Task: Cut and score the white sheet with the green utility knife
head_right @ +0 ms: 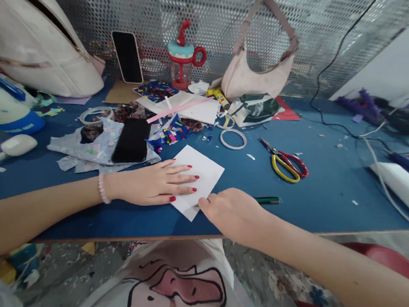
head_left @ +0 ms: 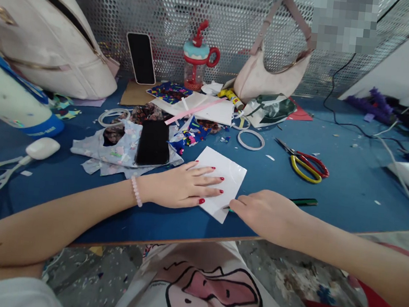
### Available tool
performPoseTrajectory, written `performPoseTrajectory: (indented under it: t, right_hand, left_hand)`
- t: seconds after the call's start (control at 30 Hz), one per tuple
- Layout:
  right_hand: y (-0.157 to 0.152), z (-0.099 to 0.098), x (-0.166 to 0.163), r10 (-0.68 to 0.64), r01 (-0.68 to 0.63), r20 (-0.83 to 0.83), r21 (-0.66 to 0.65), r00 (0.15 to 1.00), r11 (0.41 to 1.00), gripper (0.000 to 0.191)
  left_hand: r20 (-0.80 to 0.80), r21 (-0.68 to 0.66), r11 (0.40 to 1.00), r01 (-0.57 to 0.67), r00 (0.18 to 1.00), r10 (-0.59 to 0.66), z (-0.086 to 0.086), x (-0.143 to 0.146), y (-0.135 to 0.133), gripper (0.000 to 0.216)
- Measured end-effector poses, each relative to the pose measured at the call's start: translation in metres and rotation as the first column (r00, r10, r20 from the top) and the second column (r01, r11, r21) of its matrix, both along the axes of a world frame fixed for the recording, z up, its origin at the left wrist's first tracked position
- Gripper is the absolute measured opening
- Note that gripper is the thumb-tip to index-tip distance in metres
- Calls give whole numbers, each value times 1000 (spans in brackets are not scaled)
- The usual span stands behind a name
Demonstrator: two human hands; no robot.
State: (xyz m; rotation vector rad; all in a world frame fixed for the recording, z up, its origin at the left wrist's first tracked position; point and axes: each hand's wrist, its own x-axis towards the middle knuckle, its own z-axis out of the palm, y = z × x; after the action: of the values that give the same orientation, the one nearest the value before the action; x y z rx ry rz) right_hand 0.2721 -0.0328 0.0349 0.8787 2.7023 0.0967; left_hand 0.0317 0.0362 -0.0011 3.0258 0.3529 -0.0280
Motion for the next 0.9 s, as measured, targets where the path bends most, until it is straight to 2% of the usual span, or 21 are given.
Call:
performPoseTrajectory:
  t: [0.53, 0.77, 0.9]
  right_hand:
    - [-8, -9, 13, -39, 40, -65, 15, 997, 999, 17]
    - [-9, 1, 26, -72, 76, -112, 33, 991, 997, 17]
    - [-8, 2, 20, 39, -22, -201, 88, 979, 996, 17]
  left_hand:
    - [53, -11, 1000, 3, 999, -2, 0, -1, 0, 47]
    - [27, -10, 1000, 3, 1000, -3, 0, -1, 0, 47]
    - [41, -13, 1000, -1, 999, 2, -1, 0, 0, 46]
